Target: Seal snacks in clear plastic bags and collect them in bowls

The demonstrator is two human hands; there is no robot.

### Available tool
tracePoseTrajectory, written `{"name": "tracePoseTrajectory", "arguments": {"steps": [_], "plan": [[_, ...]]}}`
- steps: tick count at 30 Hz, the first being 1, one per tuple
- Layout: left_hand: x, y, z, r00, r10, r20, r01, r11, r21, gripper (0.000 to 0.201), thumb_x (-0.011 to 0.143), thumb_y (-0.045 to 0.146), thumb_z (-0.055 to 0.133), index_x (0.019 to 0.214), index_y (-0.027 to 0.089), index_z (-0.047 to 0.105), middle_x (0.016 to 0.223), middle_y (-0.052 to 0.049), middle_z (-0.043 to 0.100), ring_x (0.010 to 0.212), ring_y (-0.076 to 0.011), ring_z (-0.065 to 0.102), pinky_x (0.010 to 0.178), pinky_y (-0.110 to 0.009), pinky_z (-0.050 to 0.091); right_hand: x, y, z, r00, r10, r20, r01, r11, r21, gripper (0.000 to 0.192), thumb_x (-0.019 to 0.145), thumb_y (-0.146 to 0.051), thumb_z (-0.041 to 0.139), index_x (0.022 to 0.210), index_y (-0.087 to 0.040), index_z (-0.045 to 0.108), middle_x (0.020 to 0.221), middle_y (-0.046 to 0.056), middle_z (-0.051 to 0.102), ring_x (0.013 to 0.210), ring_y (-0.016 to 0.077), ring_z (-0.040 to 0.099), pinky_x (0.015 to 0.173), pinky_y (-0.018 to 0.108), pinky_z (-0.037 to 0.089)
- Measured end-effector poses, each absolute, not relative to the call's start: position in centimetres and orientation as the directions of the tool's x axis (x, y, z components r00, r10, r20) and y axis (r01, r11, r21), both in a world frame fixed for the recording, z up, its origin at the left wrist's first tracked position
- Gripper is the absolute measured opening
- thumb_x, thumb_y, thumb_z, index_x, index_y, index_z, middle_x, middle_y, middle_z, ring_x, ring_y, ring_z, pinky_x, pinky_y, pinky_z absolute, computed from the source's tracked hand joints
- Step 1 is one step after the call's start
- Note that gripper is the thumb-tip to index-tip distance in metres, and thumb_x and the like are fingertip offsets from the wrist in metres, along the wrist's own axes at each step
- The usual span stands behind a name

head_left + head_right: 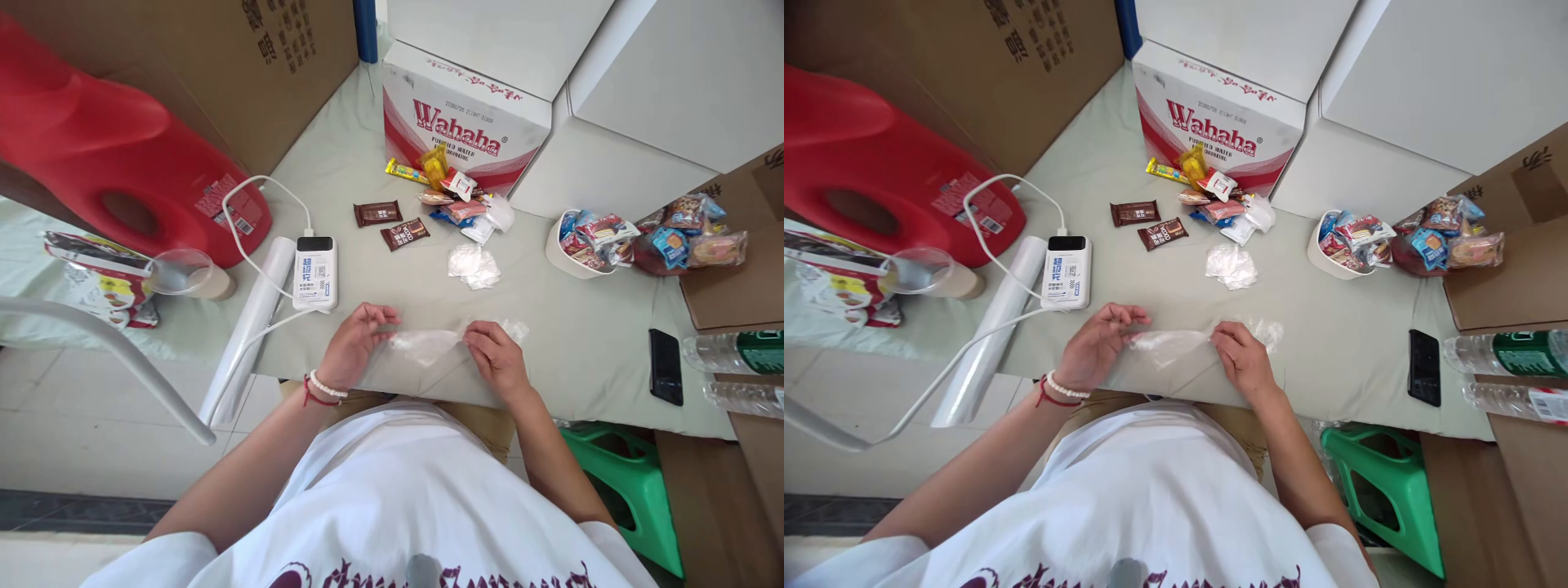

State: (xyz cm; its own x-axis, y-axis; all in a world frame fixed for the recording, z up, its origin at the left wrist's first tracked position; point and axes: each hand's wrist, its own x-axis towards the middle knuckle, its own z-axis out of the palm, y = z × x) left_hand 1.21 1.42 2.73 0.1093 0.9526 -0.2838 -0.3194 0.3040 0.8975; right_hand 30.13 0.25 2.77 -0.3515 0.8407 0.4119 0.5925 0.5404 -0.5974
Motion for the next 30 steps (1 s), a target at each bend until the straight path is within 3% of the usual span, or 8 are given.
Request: {"name": "tracePoseTrajectory", "arguments": {"steps": [2, 4, 7, 9, 12, 14, 26, 30], "plan": [[1.3, 2.6, 3.5, 0.036, 0.953, -0.299, -0.184, 0.301, 0.936, 0.036, 0.088, 0.057, 0.055, 0.083, 0.021, 0.057, 0.105, -0.008, 0.066, 0.101, -0.0232, 0.064, 0.081, -0.035, 0.053, 30.2, -0.1, 2.7, -0.387, 0.831, 0.400, 0.582, 0.557, -0.593, 0.026, 0.100, -0.019, 0.054, 0.111, -0.026, 0.076, 0.116, 0.007, 0.072, 0.099, 0.0173, 0.070, 0.081, 0.029, 0.060], [2.0, 3.6, 4.4, 0.021, 0.973, -0.231, 0.013, 0.231, 0.973, 0.041, 0.090, 0.061, 0.054, 0.084, 0.022, 0.060, 0.097, -0.006, 0.065, 0.097, -0.0221, 0.061, 0.081, -0.034, 0.050, 30.1, -0.4, 2.5, -0.410, 0.831, 0.376, 0.594, 0.556, -0.582, 0.027, 0.101, -0.020, 0.052, 0.110, -0.026, 0.077, 0.116, 0.008, 0.073, 0.102, 0.0184, 0.070, 0.083, 0.031, 0.061], [4.0, 4.4, 5.5, 0.172, 0.981, -0.094, 0.288, 0.041, 0.957, 0.039, 0.084, 0.060, 0.065, 0.080, 0.021, 0.066, 0.087, -0.004, 0.062, 0.086, -0.0201, 0.055, 0.081, -0.034, 0.046, 29.8, -0.4, 2.3, -0.445, 0.811, 0.379, 0.608, 0.584, -0.537, 0.028, 0.101, -0.020, 0.051, 0.108, -0.026, 0.078, 0.116, 0.008, 0.075, 0.103, 0.0186, 0.071, 0.085, 0.032, 0.062], [5.6, 4.4, 5.6, 0.335, 0.936, -0.104, 0.382, -0.033, 0.924, 0.041, 0.080, 0.061, 0.069, 0.080, 0.020, 0.067, 0.082, -0.003, 0.061, 0.078, -0.0183, 0.053, 0.076, -0.033, 0.045, 29.5, -0.3, 2.4, -0.465, 0.785, 0.408, 0.597, 0.619, -0.511, 0.029, 0.101, -0.018, 0.051, 0.108, -0.025, 0.078, 0.116, 0.009, 0.075, 0.102, 0.0183, 0.071, 0.084, 0.031, 0.062], [7.3, 4.1, 4.4, 0.527, 0.814, -0.246, 0.291, 0.099, 0.952, 0.044, 0.075, 0.062, 0.073, 0.081, 0.019, 0.069, 0.076, -0.001, 0.062, 0.071, -0.0164, 0.053, 0.069, -0.030, 0.044, 29.5, -0.4, 2.3, -0.465, 0.776, 0.427, 0.575, 0.631, -0.521, 0.028, 0.101, -0.017, 0.052, 0.108, -0.026, 0.078, 0.116, 0.008, 0.075, 0.101, 0.0182, 0.070, 0.082, 0.031, 0.062], [7.7, 4.0, 3.2, 0.558, 0.775, -0.298, 0.199, 0.224, 0.954, 0.042, 0.075, 0.059, 0.073, 0.078, 0.017, 0.068, 0.072, 0.000, 0.062, 0.069, -0.0151, 0.053, 0.068, -0.029, 0.043, 29.8, -0.6, 2.2, -0.444, 0.794, 0.415, 0.569, 0.607, -0.554, 0.028, 0.101, -0.019, 0.053, 0.108, -0.027, 0.078, 0.117, 0.007, 0.075, 0.101, 0.0180, 0.071, 0.083, 0.031, 0.062], [5.6, 3.1, 1.9, 0.310, 0.839, -0.447, -0.029, 0.478, 0.878, 0.039, 0.068, 0.054, 0.080, 0.077, 0.017, 0.071, 0.065, 0.000, 0.064, 0.061, -0.0122, 0.052, 0.063, -0.027, 0.043, 33.9, -5.1, 0.5, -0.200, 0.927, 0.319, 0.657, 0.368, -0.658, 0.026, 0.098, -0.021, 0.058, 0.112, -0.029, 0.078, 0.128, 0.008, 0.070, 0.110, 0.0212, 0.071, 0.094, 0.038, 0.063], [5.9, 2.5, 2.0, 0.298, 0.849, -0.436, -0.002, 0.457, 0.889, 0.040, 0.072, 0.056, 0.077, 0.078, 0.017, 0.071, 0.065, 0.001, 0.064, 0.062, -0.0124, 0.051, 0.064, -0.027, 0.043, 34.4, -5.9, 1.2, 0.012, 0.988, 0.154, 0.564, 0.120, -0.817, 0.026, 0.100, -0.032, 0.057, 0.122, -0.026, 0.070, 0.139, 0.013, 0.061, 0.106, 0.0206, 0.071, 0.086, 0.037, 0.065]]}}
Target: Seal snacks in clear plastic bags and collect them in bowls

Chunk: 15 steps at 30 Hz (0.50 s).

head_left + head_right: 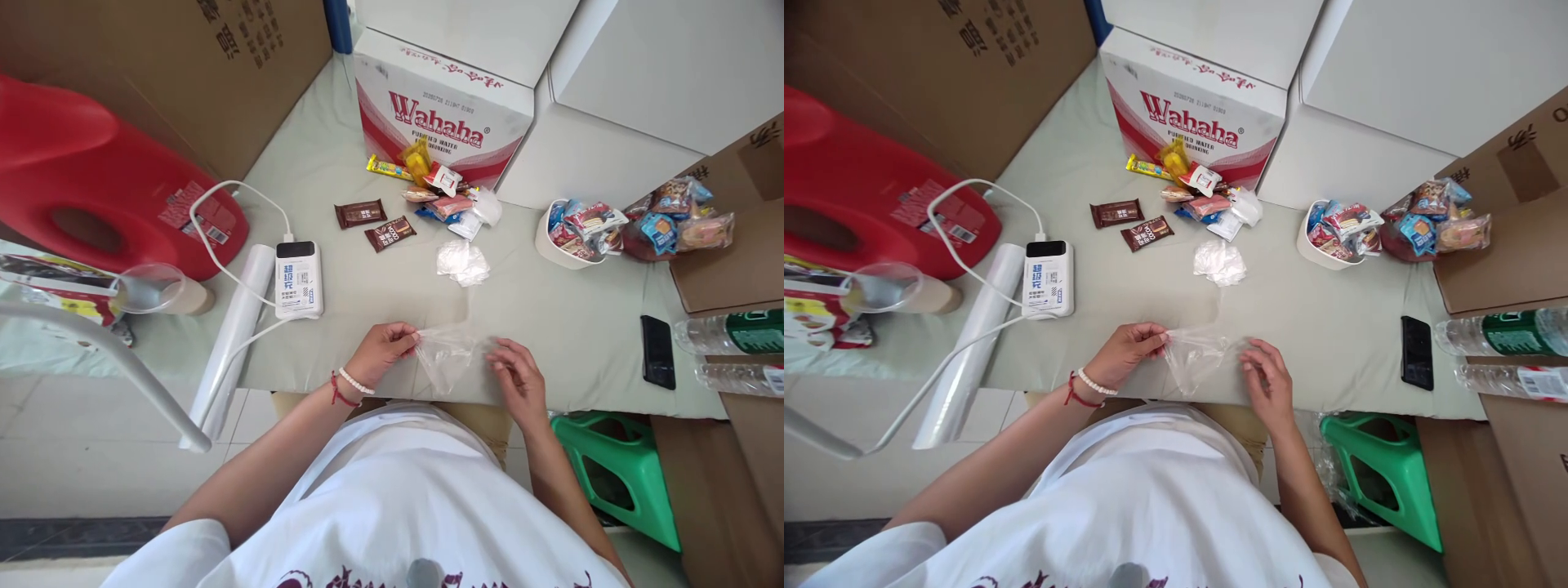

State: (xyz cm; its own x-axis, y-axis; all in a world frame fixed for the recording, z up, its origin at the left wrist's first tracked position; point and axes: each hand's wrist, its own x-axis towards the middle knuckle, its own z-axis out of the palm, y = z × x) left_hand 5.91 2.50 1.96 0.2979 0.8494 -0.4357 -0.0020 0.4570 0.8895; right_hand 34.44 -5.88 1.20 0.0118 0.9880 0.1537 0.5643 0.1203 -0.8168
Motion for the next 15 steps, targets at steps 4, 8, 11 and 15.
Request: {"name": "tracePoseTrajectory", "arguments": {"steps": [4, 8, 11, 15], "plan": [[6.6, 2.1, 2.3, 0.314, 0.869, -0.382, 0.077, 0.377, 0.923, 0.039, 0.078, 0.057, 0.071, 0.074, 0.018, 0.067, 0.064, 0.002, 0.059, 0.062, -0.0123, 0.049, 0.064, -0.027, 0.040, 33.2, -3.6, 1.8, 0.080, 0.997, -0.001, 0.558, -0.045, -0.829, 0.040, 0.093, -0.047, 0.069, 0.125, -0.024, 0.068, 0.126, 0.013, 0.066, 0.112, 0.0249, 0.065, 0.084, 0.039, 0.064], [6.8, 1.5, 2.4, 0.356, 0.873, -0.334, 0.155, 0.298, 0.942, 0.041, 0.081, 0.059, 0.066, 0.071, 0.019, 0.064, 0.063, 0.002, 0.058, 0.062, -0.0126, 0.047, 0.061, -0.026, 0.037, 30.8, 0.3, 1.2, 0.078, 0.997, 0.019, 0.572, -0.029, -0.820, 0.032, 0.087, -0.050, 0.071, 0.103, -0.022, 0.074, 0.114, 0.012, 0.070, 0.106, 0.0271, 0.062, 0.083, 0.042, 0.060], [6.1, 0.9, 1.9, 0.315, 0.875, -0.367, 0.217, 0.310, 0.926, 0.040, 0.084, 0.057, 0.061, 0.071, 0.019, 0.063, 0.060, 0.002, 0.057, 0.058, -0.0127, 0.046, 0.059, -0.027, 0.036, 29.2, 2.1, 1.0, 0.134, 0.985, -0.108, 0.285, -0.143, -0.948, 0.030, 0.086, -0.051, 0.067, 0.092, -0.021, 0.070, 0.096, 0.006, 0.070, 0.086, 0.0199, 0.063, 0.076, 0.036, 0.058], [4.7, 0.2, 1.4, 0.172, 0.895, -0.412, 0.320, 0.345, 0.882, 0.032, 0.085, 0.050, 0.058, 0.075, 0.020, 0.063, 0.061, 0.002, 0.058, 0.059, -0.0152, 0.049, 0.062, -0.029, 0.040, 28.3, 2.6, 1.6, 0.156, 0.929, -0.335, -0.082, -0.325, -0.942, 0.035, 0.078, -0.052, 0.075, 0.086, -0.021, 0.063, 0.081, 0.001, 0.065, 0.062, 0.0124, 0.055, 0.052, 0.025, 0.047]]}}
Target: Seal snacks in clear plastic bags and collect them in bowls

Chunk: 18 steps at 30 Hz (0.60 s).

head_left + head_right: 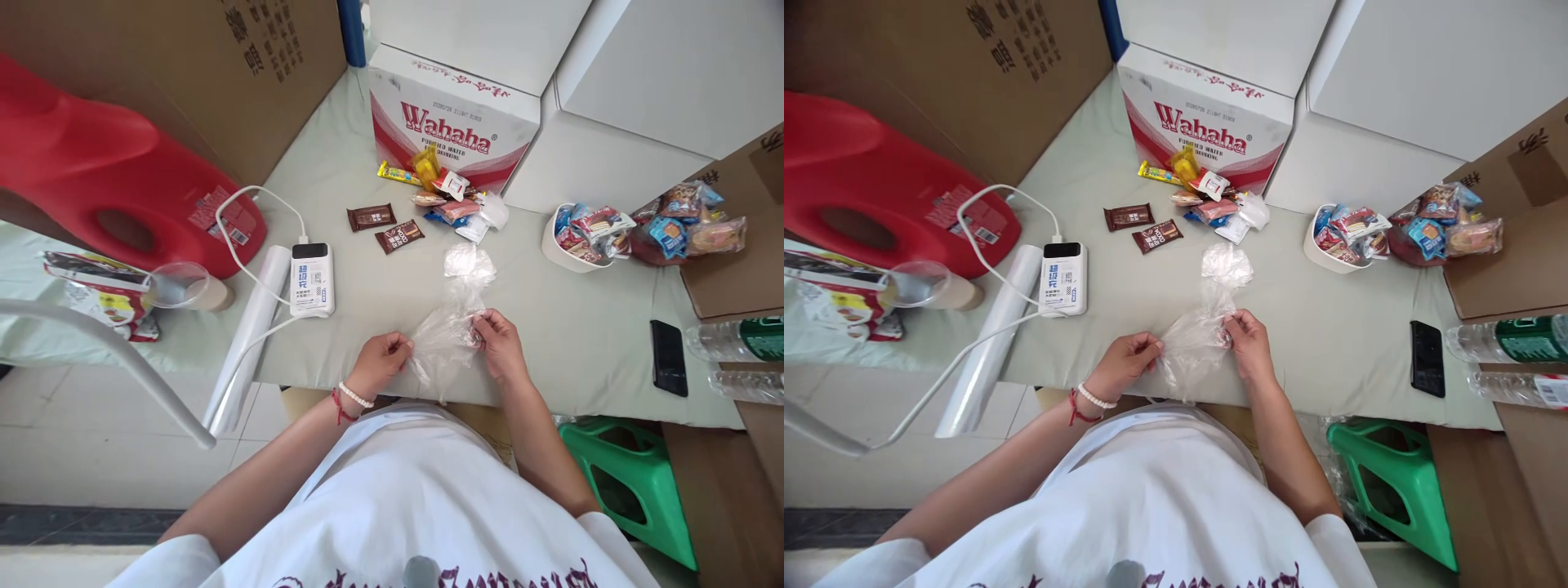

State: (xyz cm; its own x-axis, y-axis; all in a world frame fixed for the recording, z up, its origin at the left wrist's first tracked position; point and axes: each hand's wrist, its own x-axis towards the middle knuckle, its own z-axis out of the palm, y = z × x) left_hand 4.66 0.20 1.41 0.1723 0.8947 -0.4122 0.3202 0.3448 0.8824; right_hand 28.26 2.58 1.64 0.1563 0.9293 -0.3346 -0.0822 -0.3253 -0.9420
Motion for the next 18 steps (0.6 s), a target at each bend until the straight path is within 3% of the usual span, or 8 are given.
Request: {"name": "tracePoseTrajectory", "arguments": {"steps": [4, 7, 9, 14, 18], "plan": [[4.6, 0.9, 2.2, 0.025, 0.978, -0.206, 0.410, 0.178, 0.895, 0.025, 0.084, 0.041, 0.061, 0.097, 0.020, 0.065, 0.096, -0.005, 0.067, 0.080, -0.0184, 0.059, 0.077, -0.033, 0.047, 28.1, 2.1, 1.9, 0.145, 0.943, -0.300, -0.068, -0.293, -0.954, 0.034, 0.077, -0.050, 0.078, 0.088, -0.020, 0.066, 0.070, -0.003, 0.058, 0.051, 0.0087, 0.043, 0.043, 0.023, 0.034], [5.8, 2.4, 3.1, -0.003, 0.995, -0.103, 0.423, 0.095, 0.901, 0.022, 0.091, 0.042, 0.056, 0.093, 0.021, 0.061, 0.097, -0.005, 0.067, 0.086, -0.0191, 0.061, 0.083, -0.035, 0.048, 28.1, 1.7, 1.9, 0.108, 0.960, -0.257, -0.015, -0.257, -0.966, 0.033, 0.079, -0.049, 0.077, 0.091, -0.020, 0.069, 0.069, -0.004, 0.057, 0.051, 0.0082, 0.041, 0.045, 0.023, 0.032], [7.2, 3.3, 3.3, 0.062, 0.995, -0.075, 0.419, 0.042, 0.907, 0.022, 0.094, 0.042, 0.053, 0.092, 0.022, 0.061, 0.095, -0.004, 0.066, 0.085, -0.0189, 0.060, 0.085, -0.035, 0.049, 28.2, 1.4, 2.0, 0.096, 0.967, -0.237, 0.019, -0.240, -0.971, 0.033, 0.080, -0.049, 0.077, 0.092, -0.020, 0.071, 0.070, -0.003, 0.058, 0.053, 0.0083, 0.041, 0.047, 0.023, 0.033], [10.7, 4.8, 2.1, 0.143, 0.979, -0.146, 0.530, 0.049, 0.847, 0.036, 0.090, 0.047, 0.062, 0.110, 0.017, 0.063, 0.109, -0.012, 0.064, 0.087, -0.0219, 0.061, 0.087, -0.038, 0.050, 28.7, 0.8, 2.2, 0.085, 0.976, -0.201, 0.076, -0.208, -0.975, 0.034, 0.082, -0.052, 0.075, 0.095, -0.020, 0.073, 0.076, -0.001, 0.064, 0.055, 0.0094, 0.044, 0.051, 0.024, 0.036], [12.0, 6.0, 1.1, 0.109, 0.973, -0.206, 0.617, 0.096, 0.781, 0.033, 0.094, 0.047, 0.055, 0.099, 0.016, 0.065, 0.098, -0.013, 0.066, 0.095, -0.0273, 0.063, 0.088, -0.039, 0.048, 29.6, 0.3, 1.7, 0.107, 0.975, -0.194, 0.111, -0.205, -0.972, 0.036, 0.082, -0.054, 0.074, 0.096, -0.020, 0.074, 0.080, 0.001, 0.067, 0.057, 0.0104, 0.046, 0.052, 0.024, 0.037]]}}
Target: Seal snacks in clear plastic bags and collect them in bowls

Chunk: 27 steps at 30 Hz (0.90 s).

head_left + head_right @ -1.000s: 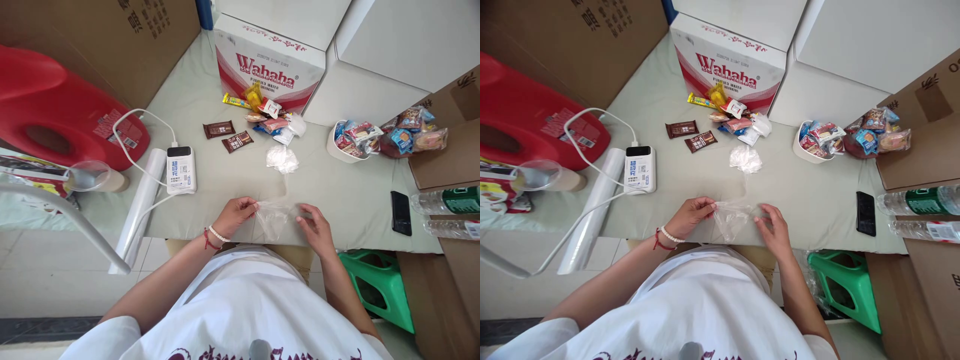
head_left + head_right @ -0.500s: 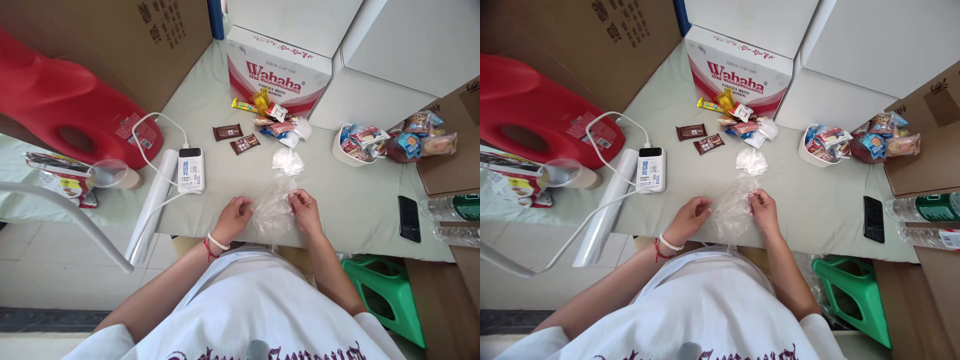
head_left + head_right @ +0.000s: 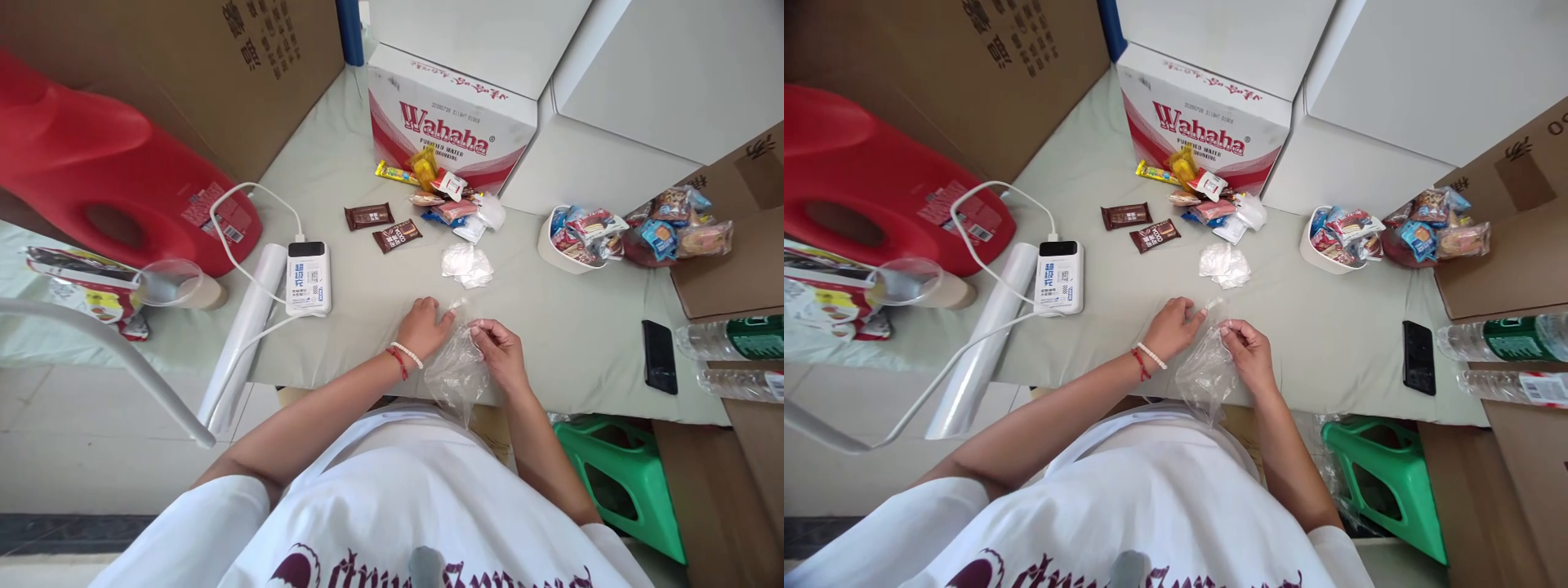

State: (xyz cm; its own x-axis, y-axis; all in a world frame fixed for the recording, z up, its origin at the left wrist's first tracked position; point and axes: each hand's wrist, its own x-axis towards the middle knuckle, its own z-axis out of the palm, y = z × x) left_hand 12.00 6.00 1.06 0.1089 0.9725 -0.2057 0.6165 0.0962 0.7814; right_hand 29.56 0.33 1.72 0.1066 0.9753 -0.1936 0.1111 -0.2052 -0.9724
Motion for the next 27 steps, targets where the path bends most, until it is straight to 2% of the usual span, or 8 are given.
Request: {"name": "tracePoseTrajectory", "arguments": {"steps": [4, 6, 9, 13, 18, 21, 24, 27], "plan": [[12.4, 7.7, 0.9, 0.134, 0.960, -0.244, 0.599, 0.118, 0.792, 0.041, 0.097, 0.046, 0.045, 0.071, 0.020, 0.063, 0.074, -0.010, 0.067, 0.082, -0.0259, 0.064, 0.080, -0.036, 0.045, 30.0, -0.1, 1.0, 0.120, 0.970, -0.212, 0.108, -0.225, -0.968, 0.036, 0.082, -0.054, 0.075, 0.096, -0.020, 0.075, 0.080, 0.001, 0.068, 0.056, 0.0098, 0.045, 0.051, 0.024, 0.037], [12.8, 8.5, 0.8, 0.153, 0.955, -0.255, 0.592, 0.118, 0.797, 0.044, 0.093, 0.047, 0.052, 0.059, 0.021, 0.059, 0.062, -0.008, 0.062, 0.074, -0.0243, 0.063, 0.075, -0.035, 0.044, 30.0, -0.2, 0.7, 0.117, 0.967, -0.226, 0.091, -0.237, -0.967, 0.036, 0.082, -0.053, 0.076, 0.096, -0.020, 0.076, 0.079, 0.000, 0.067, 0.055, 0.0094, 0.044, 0.050, 0.024, 0.037], [13.7, 9.4, 0.6, 0.146, 0.958, -0.248, 0.575, 0.122, 0.809, 0.034, 0.081, 0.038, 0.067, 0.054, 0.021, 0.056, 0.061, -0.007, 0.062, 0.074, -0.0244, 0.062, 0.074, -0.034, 0.043, 29.8, -0.2, 0.6, 0.116, 0.968, -0.224, 0.087, -0.234, -0.968, 0.037, 0.080, -0.053, 0.077, 0.095, -0.020, 0.076, 0.078, 0.001, 0.067, 0.057, 0.0102, 0.045, 0.051, 0.024, 0.038], [13.8, 10.1, 0.3, 0.128, 0.966, -0.222, 0.494, 0.132, 0.859, 0.020, 0.076, 0.024, 0.065, 0.058, 0.021, 0.056, 0.063, -0.004, 0.061, 0.072, -0.0214, 0.059, 0.072, -0.032, 0.043, 30.3, -0.3, 0.6, 0.169, 0.959, -0.226, 0.092, -0.244, -0.965, 0.039, 0.080, -0.055, 0.077, 0.096, -0.020, 0.076, 0.078, 0.000, 0.067, 0.056, 0.0100, 0.044, 0.051, 0.024, 0.038], [11.2, 9.3, 0.0, 0.043, 0.976, -0.214, 0.329, 0.188, 0.925, 0.017, 0.088, 0.033, 0.050, 0.076, 0.022, 0.054, 0.065, 0.003, 0.054, 0.064, -0.0149, 0.052, 0.063, -0.027, 0.042, 32.5, -1.0, 0.5, 0.298, 0.931, -0.210, 0.103, -0.250, -0.963, 0.038, 0.081, -0.056, 0.075, 0.092, -0.019, 0.072, 0.071, -0.002, 0.061, 0.055, 0.0097, 0.042, 0.050, 0.023, 0.037], [9.8, 8.4, 0.4, -0.025, 0.968, -0.249, 0.051, 0.250, 0.967, 0.018, 0.092, 0.038, 0.050, 0.082, 0.023, 0.046, 0.071, 0.004, 0.054, 0.068, -0.0130, 0.056, 0.065, -0.026, 0.048, 33.5, -1.7, 0.4, 0.338, 0.915, -0.220, 0.101, -0.268, -0.958, 0.040, 0.083, -0.056, 0.074, 0.096, -0.019, 0.072, 0.070, -0.002, 0.060, 0.054, 0.0097, 0.042, 0.048, 0.023, 0.035], [9.2, 8.0, 1.3, -0.042, 0.939, -0.341, -0.297, 0.314, 0.902, 0.024, 0.092, 0.042, 0.056, 0.088, 0.024, 0.040, 0.083, 0.003, 0.061, 0.072, -0.0113, 0.063, 0.068, -0.026, 0.054, 34.0, -2.2, 0.1, 0.365, 0.899, -0.240, 0.063, -0.281, -0.958, 0.041, 0.083, -0.057, 0.074, 0.098, -0.019, 0.072, 0.073, -0.002, 0.061, 0.053, 0.0090, 0.043, 0.045, 0.022, 0.033], [9.1, 8.2, 2.4, -0.073, 0.904, -0.421, -0.351, 0.372, 0.859, 0.028, 0.094, 0.045, 0.055, 0.089, 0.025, 0.035, 0.081, 0.005, 0.061, 0.052, -0.0061, 0.051, 0.053, -0.020, 0.045, 34.6, -2.2, 0.0, 0.326, 0.917, -0.232, 0.088, -0.274, -0.958, 0.040, 0.086, -0.057, 0.072, 0.098, -0.018, 0.072, 0.075, 0.000, 0.062, 0.055, 0.0097, 0.046, 0.047, 0.023, 0.037]]}}
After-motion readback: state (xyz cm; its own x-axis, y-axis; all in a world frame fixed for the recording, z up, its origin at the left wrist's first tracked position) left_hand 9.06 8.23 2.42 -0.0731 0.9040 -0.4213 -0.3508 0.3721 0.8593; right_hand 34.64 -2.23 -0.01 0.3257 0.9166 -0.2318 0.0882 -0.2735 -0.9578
